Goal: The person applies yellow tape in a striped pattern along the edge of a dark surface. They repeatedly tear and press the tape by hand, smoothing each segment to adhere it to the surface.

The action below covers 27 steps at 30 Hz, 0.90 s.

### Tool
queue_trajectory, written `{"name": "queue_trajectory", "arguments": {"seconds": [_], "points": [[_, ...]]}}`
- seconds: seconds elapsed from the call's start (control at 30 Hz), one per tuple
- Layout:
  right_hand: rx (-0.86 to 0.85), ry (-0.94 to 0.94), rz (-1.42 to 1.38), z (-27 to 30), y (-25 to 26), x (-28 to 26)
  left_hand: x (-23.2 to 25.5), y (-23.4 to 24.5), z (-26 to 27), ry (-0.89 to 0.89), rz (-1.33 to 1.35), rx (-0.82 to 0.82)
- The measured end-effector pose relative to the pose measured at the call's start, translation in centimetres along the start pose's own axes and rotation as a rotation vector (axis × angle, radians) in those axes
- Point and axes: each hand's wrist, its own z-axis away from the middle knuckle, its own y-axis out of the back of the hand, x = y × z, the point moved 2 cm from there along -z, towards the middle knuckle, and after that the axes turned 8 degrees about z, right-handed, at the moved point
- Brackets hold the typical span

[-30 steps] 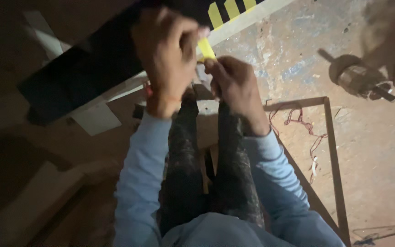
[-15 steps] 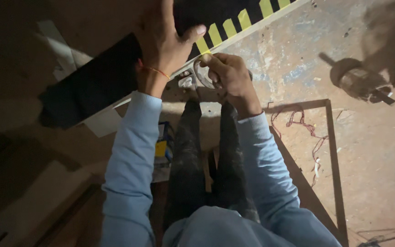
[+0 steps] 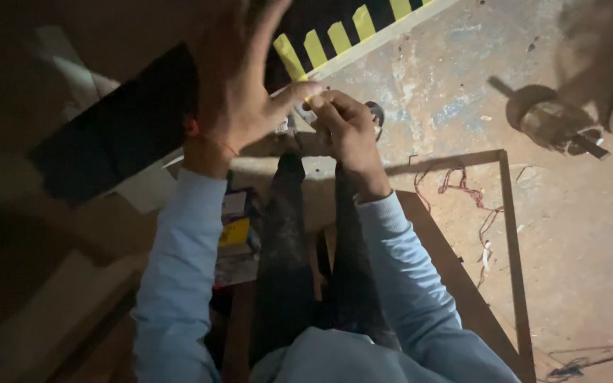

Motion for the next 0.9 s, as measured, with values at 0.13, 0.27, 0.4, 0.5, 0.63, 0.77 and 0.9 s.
{"name": "queue_trajectory", "arguments": {"seconds": [0.13, 0.27, 0.4, 0.5, 0.63, 0.77, 0.9], "points": [[0.016, -0.062, -0.109, -0.5, -0.7, 0.5, 0.3, -0.7, 1.4, 0.063, -0.248, -0.084], [0.038, -0.056, -0.14, -1.2, -1.4, 0.4, 0.0, -0.9, 0.9, 0.083, -0.234, -0.103], [0.042, -0.092, -0.182, -0.8, -1.8, 0.9, 1.1, -0.7, 1.1, 0.13, -0.24, -0.102], [0.009, -0.196, -0.294, -1.5, -1.7, 0.7, 1.2, -0.6, 0.1, 0.159, -0.256, -0.111], [-0.025, -0.175, -0.303, -1.8, -1.5, 0.1, 0.5, -1.0, 0.3, 0.17, -0.257, -0.124], [-0.036, -0.177, -0.334, -1.7, -1.8, 0.0, -0.4, -2.2, 1.3, 0.125, -0.291, -0.117], [-0.044, -0.214, -0.264, -2.1, -1.2, 1.1, -0.7, -3.0, 1.3, 0.098, -0.367, -0.13]]}}
